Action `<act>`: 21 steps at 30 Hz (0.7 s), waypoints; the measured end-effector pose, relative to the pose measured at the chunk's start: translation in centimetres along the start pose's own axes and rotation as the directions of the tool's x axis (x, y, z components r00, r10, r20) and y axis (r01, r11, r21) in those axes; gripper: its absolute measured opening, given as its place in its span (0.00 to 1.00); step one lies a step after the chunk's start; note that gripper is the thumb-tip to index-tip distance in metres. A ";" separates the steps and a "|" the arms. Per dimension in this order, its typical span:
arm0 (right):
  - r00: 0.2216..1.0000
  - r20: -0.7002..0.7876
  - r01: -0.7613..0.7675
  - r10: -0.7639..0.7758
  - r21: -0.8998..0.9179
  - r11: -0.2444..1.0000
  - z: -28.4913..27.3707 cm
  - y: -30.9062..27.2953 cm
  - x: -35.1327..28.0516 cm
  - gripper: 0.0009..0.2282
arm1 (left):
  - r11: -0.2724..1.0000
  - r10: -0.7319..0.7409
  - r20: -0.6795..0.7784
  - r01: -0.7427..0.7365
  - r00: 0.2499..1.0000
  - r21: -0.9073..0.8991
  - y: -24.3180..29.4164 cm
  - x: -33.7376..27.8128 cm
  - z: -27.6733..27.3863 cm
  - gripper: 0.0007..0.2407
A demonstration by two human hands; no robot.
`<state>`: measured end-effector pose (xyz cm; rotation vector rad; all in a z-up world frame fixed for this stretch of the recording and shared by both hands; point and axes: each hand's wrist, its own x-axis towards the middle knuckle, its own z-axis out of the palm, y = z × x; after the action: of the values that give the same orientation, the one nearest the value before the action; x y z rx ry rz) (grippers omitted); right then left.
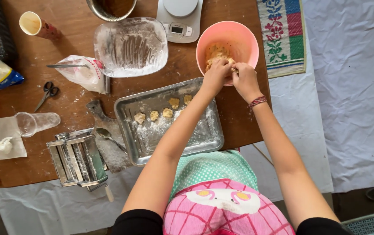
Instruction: The person is preparing small pieces of dough by hand-shaping them into balls and using a manual pasta machine to flatten them on a floured table.
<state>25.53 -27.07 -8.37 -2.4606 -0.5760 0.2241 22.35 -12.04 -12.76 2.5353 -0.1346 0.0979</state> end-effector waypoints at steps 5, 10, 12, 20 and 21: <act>0.995 -0.017 -0.089 0.098 0.274 0.958 -1.0 -0.7 -0.5 0.08 | 1.000 -0.009 -0.007 0.009 1.000 -0.012 0.0 -0.2 -0.3 0.10; 0.966 0.109 -0.235 0.235 0.751 0.618 -0.5 0.8 -1.4 0.09 | 1.000 -0.014 0.029 0.014 0.999 0.015 -0.4 -0.2 0.3 0.16; 0.939 0.101 -0.238 0.329 0.881 0.409 -3.2 -1.5 -2.3 0.07 | 0.998 -0.013 0.045 0.010 0.999 0.067 -2.0 0.2 3.3 0.15; 0.960 0.058 -0.133 0.273 0.955 0.265 -5.6 -3.1 -4.7 0.06 | 0.927 -0.105 -0.010 0.094 0.994 -0.364 2.1 -2.0 -1.8 0.08; 0.959 0.001 -0.104 0.284 0.931 0.349 -4.8 -3.0 -4.8 0.04 | 0.831 -0.211 -0.034 0.161 0.977 -0.532 3.4 -2.7 -3.5 0.07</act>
<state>21.56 -29.52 -2.64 -1.3528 0.0082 0.3275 19.09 -12.65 -8.19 1.9727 0.1132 0.0852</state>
